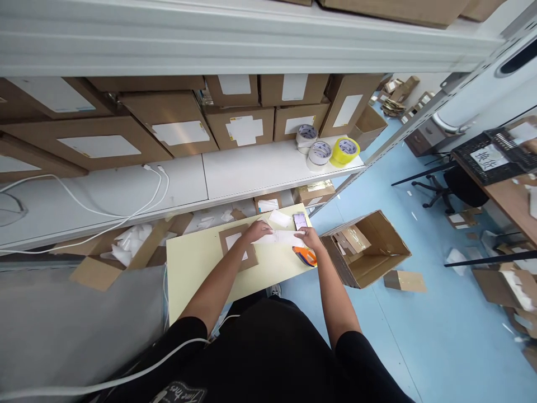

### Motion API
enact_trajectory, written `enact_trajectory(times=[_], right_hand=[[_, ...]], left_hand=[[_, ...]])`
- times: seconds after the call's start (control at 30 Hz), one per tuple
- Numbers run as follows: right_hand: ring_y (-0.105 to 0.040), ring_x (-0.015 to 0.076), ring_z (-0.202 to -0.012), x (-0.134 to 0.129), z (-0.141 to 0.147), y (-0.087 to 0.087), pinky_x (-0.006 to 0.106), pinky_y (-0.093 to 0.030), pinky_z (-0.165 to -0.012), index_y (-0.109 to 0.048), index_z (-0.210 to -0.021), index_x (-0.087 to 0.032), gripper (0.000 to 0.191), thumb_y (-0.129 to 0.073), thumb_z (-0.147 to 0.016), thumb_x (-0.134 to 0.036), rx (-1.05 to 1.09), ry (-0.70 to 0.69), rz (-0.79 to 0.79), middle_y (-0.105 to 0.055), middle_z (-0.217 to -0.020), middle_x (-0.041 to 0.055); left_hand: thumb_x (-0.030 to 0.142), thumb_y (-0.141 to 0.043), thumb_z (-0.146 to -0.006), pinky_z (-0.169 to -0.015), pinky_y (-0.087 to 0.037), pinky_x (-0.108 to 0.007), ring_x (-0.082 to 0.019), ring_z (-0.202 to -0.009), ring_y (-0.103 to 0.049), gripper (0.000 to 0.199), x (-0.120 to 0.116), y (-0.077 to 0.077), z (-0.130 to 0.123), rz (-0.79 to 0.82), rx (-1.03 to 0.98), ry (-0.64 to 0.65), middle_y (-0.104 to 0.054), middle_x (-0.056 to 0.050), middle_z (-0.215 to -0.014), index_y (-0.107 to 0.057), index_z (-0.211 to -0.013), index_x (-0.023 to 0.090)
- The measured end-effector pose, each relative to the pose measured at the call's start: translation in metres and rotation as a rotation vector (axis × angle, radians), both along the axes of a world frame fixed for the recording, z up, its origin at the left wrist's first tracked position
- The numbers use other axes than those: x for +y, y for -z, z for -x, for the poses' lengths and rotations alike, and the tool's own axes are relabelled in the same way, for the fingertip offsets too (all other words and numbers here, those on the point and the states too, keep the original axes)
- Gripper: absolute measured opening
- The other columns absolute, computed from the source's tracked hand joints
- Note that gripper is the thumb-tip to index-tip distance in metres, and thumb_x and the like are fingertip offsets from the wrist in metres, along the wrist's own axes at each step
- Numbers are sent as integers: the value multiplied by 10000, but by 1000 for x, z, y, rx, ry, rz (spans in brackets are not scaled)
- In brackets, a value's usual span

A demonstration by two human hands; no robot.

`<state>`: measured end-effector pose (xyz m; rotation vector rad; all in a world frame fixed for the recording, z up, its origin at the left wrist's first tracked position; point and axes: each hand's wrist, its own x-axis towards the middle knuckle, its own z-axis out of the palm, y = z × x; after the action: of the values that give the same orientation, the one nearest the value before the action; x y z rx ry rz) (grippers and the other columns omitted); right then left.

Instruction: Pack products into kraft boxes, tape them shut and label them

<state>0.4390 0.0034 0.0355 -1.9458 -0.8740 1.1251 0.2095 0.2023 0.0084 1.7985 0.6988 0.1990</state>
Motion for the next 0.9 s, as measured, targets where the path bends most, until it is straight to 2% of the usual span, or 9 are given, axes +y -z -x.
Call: enact_trajectory(times=[0.17,0.27,0.37,0.43,0.5,0.63,0.7,0.83,0.9], right_hand=[[-559,178,-600,-28,-15,-8,276,-413,-544,-625,-698,-205,459,-795,-626,-626,55,172,-17,-659,-657,16],[-602,194,-620,-37,-14,-17,284,-444,-545,-639,-713,-198,447,-833,-597,-584,133,207,-20,-691,-692,34],[-634,196,-634,-32,5,-28,291,-486,-564,-693,-837,-191,419,-835,-606,-510,218,188,-37,-715,-749,29],[-655,197,-661,-24,21,-35,299,-520,-597,-708,-934,-197,417,-801,-631,-468,241,174,-61,-722,-790,22],[-667,196,-709,-17,34,-41,301,-542,-636,-707,-995,-201,412,-751,-654,-428,217,165,-102,-732,-870,28],[-647,181,-750,-8,50,-51,282,-535,-656,-681,-1153,-200,498,-671,-668,-314,78,97,-164,-731,-1021,43],[-645,181,-763,-2,58,-57,277,-528,-676,-669,-1229,-211,547,-647,-685,-261,-13,18,-166,-731,-1011,36],[-666,197,-827,13,81,-67,296,-532,-756,-692,-1242,-247,509,-667,-734,-242,-58,-134,-244,-739,-971,22],[-681,207,-869,21,96,-69,317,-542,-799,-680,-1253,-253,491,-697,-763,-294,13,-128,-320,-746,-985,27]], left_hand=[[520,-797,-734,-760,-545,-332,-254,-810,-721,287,20,-2,15,25,-60,-43,-804,-60,-843,-824,-749,235],[528,-770,-782,-837,-563,-364,-275,-880,-742,303,25,-7,15,1,-70,-25,-818,-84,-929,-833,-793,231],[487,-754,-834,-1013,-531,-418,-303,-1070,-718,287,11,-16,-2,-125,-5,40,-812,-104,-1076,-847,-939,237],[455,-783,-828,-1152,-447,-450,-310,-1235,-649,356,-2,-25,-12,-234,42,-1,-777,-102,-1233,-823,-1118,251],[443,-779,-844,-1212,-387,-467,-305,-1303,-608,438,-13,-35,-15,-274,57,-81,-741,-99,-1326,-780,-1238,254],[533,-636,-946,-1056,-512,-425,-293,-1152,-693,419,-30,-55,4,-70,-71,-169,-779,-117,-1216,-803,-1162,216],[576,-690,-888,-912,-554,-373,-276,-1022,-724,452,-40,-64,22,53,-112,-144,-798,-109,-1114,-811,-1117,205],[548,-809,-740,-702,-509,-307,-217,-770,-676,366,-67,-77,60,109,-39,-105,-764,-46,-815,-790,-839,196],[562,-796,-728,-646,-472,-286,-182,-690,-620,375,-80,-79,77,80,0,-189,-692,-9,-682,-707,-685,200]])
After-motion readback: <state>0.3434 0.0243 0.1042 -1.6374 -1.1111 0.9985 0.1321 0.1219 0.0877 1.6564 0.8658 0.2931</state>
